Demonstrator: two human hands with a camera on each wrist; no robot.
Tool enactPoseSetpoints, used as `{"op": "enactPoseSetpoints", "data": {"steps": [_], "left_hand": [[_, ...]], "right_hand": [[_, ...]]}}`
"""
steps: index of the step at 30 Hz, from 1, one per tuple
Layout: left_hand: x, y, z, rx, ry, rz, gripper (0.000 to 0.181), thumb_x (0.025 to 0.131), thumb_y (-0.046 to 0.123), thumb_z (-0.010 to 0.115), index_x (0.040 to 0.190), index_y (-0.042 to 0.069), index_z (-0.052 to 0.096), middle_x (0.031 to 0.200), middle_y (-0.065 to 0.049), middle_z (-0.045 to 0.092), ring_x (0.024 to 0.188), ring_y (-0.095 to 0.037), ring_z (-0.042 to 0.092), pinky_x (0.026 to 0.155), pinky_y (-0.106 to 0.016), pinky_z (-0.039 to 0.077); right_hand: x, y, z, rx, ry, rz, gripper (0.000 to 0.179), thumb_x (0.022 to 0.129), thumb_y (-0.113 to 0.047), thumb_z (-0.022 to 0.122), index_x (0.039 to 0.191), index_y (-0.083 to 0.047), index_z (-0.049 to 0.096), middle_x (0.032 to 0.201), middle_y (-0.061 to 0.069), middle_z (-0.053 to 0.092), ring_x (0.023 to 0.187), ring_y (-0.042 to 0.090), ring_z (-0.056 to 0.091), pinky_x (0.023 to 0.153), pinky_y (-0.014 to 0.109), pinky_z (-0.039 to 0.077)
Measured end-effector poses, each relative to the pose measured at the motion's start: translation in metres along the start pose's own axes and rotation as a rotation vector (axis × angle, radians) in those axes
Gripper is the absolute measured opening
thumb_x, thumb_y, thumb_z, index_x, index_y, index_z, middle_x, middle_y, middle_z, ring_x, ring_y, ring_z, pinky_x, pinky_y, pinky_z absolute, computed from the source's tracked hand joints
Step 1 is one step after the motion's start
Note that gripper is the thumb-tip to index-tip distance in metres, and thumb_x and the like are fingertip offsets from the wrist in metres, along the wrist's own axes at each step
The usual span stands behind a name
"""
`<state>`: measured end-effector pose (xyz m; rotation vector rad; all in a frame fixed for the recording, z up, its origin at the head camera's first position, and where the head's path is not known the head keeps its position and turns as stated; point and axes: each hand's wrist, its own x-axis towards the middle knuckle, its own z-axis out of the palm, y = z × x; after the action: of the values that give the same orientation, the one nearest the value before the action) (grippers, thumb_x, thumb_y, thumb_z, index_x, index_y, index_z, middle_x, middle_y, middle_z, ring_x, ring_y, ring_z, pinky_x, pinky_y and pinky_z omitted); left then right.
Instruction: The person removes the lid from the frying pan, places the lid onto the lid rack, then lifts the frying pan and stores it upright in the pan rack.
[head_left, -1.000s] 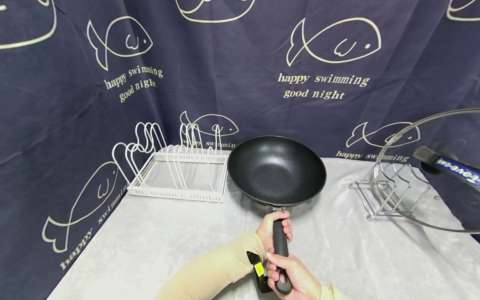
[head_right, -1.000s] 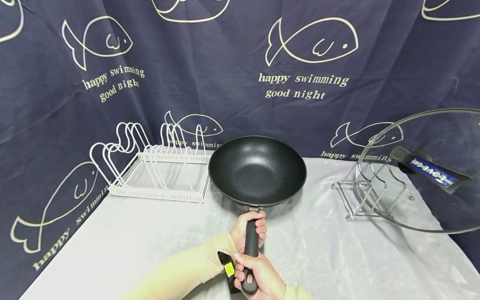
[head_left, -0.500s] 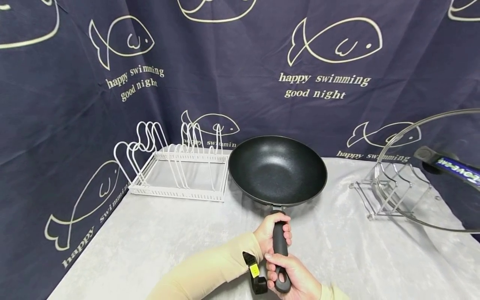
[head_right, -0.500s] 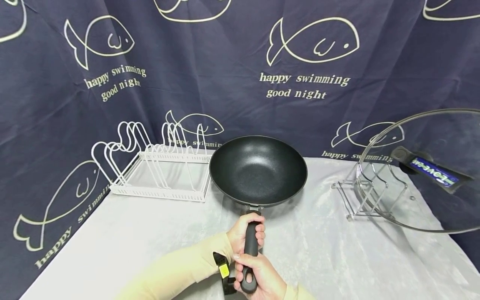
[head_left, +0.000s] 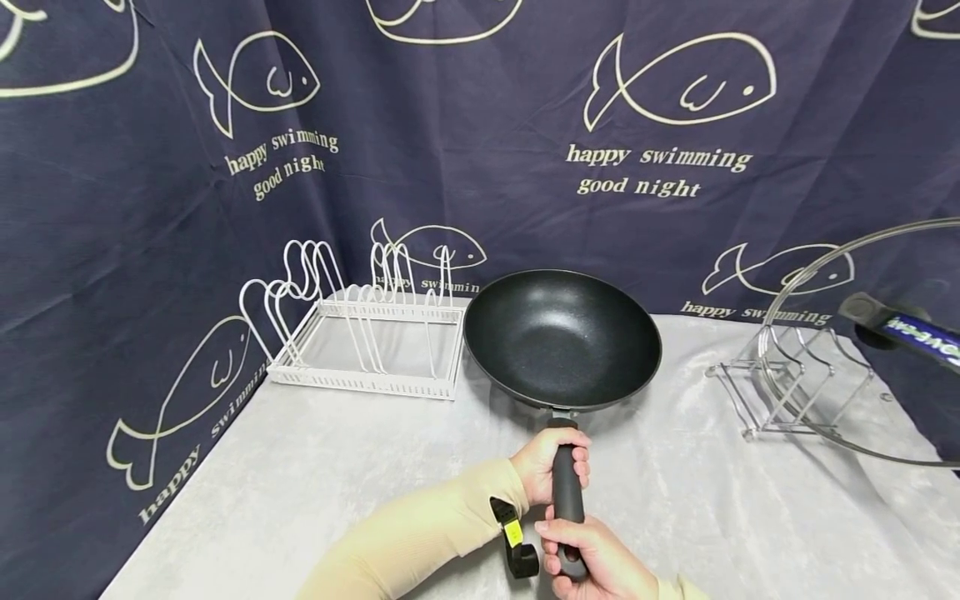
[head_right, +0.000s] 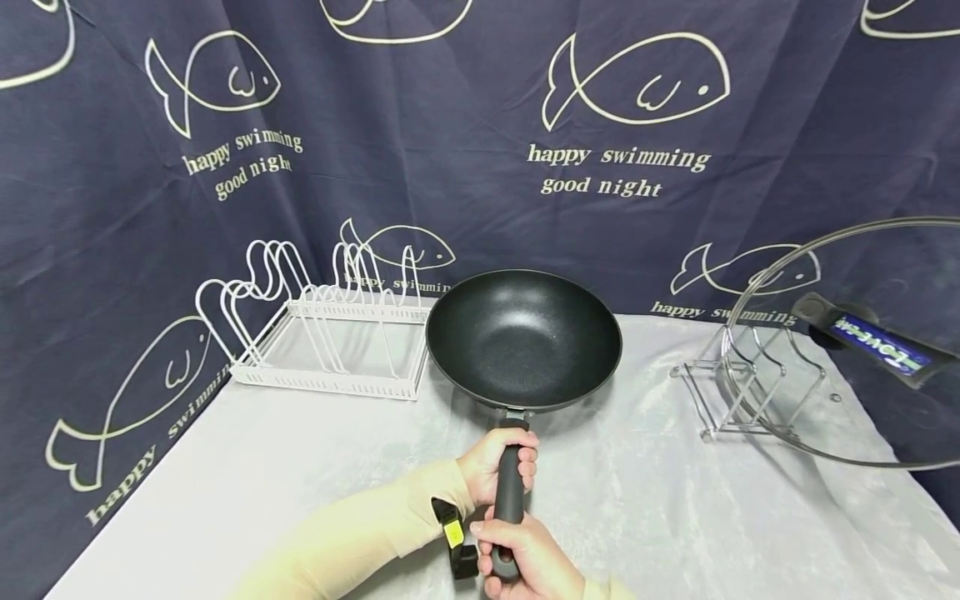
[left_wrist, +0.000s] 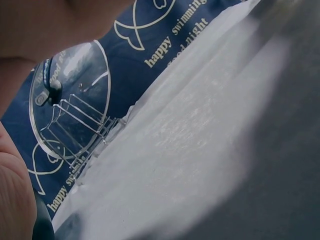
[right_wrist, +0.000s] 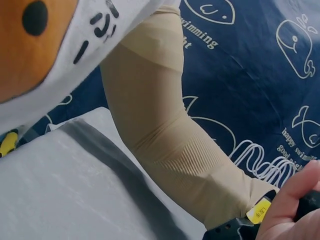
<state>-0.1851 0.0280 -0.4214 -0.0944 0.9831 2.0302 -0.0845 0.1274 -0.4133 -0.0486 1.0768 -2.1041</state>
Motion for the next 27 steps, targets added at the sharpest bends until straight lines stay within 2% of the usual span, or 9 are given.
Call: {"op": "enactPoseSetpoints", "data": {"steps": [7, 14, 19, 27], "left_hand": [[0.0023, 0.0007, -0.0023, 0.055, 0.027, 0.080, 0.019, 0.089, 0.008, 0.043, 0.072, 0.016, 0.047, 0.057, 0.010, 0.041, 0.049, 0.000, 0.041, 0.054, -0.013, 0.039], [0.0000, -0.0024, -0.0037, 0.084, 0.029, 0.073, 0.019, 0.089, 0.007, 0.044, 0.073, 0.017, 0.046, 0.058, 0.010, 0.041, 0.050, 0.000, 0.041, 0.054, -0.014, 0.039], [0.0002, -0.0036, -0.0025, 0.088, 0.033, 0.087, 0.021, 0.088, 0.007, 0.044, 0.070, 0.017, 0.048, 0.057, 0.011, 0.043, 0.049, 0.000, 0.042, 0.054, -0.013, 0.040], [-0.0002, -0.0041, 0.0006, 0.088, 0.093, 0.107, 0.022, 0.086, 0.007, 0.047, 0.065, 0.016, 0.049, 0.055, 0.011, 0.043, 0.047, 0.000, 0.042, 0.051, -0.013, 0.039]], "right_hand": [[0.0061, -0.0015, 0.0040, 0.011, 0.051, -0.002, 0.014, 0.090, -0.008, 0.051, 0.086, -0.020, 0.046, 0.066, -0.007, 0.052, 0.056, 0.001, 0.051, 0.050, 0.013, 0.042], [0.0066, 0.0016, 0.0025, -0.027, 0.003, 0.001, 0.015, 0.091, -0.009, 0.049, 0.079, -0.017, 0.051, 0.064, -0.009, 0.055, 0.053, 0.000, 0.052, 0.051, 0.013, 0.043], [0.0066, 0.0027, 0.0026, 0.015, -0.004, -0.017, 0.015, 0.090, -0.008, 0.049, 0.081, -0.019, 0.048, 0.065, -0.008, 0.054, 0.054, 0.001, 0.051, 0.051, 0.013, 0.042], [0.0077, 0.0036, 0.0046, 0.051, -0.037, -0.050, 0.019, 0.090, -0.006, 0.048, 0.077, -0.020, 0.049, 0.063, -0.008, 0.053, 0.052, 0.001, 0.050, 0.050, 0.014, 0.040]]}}
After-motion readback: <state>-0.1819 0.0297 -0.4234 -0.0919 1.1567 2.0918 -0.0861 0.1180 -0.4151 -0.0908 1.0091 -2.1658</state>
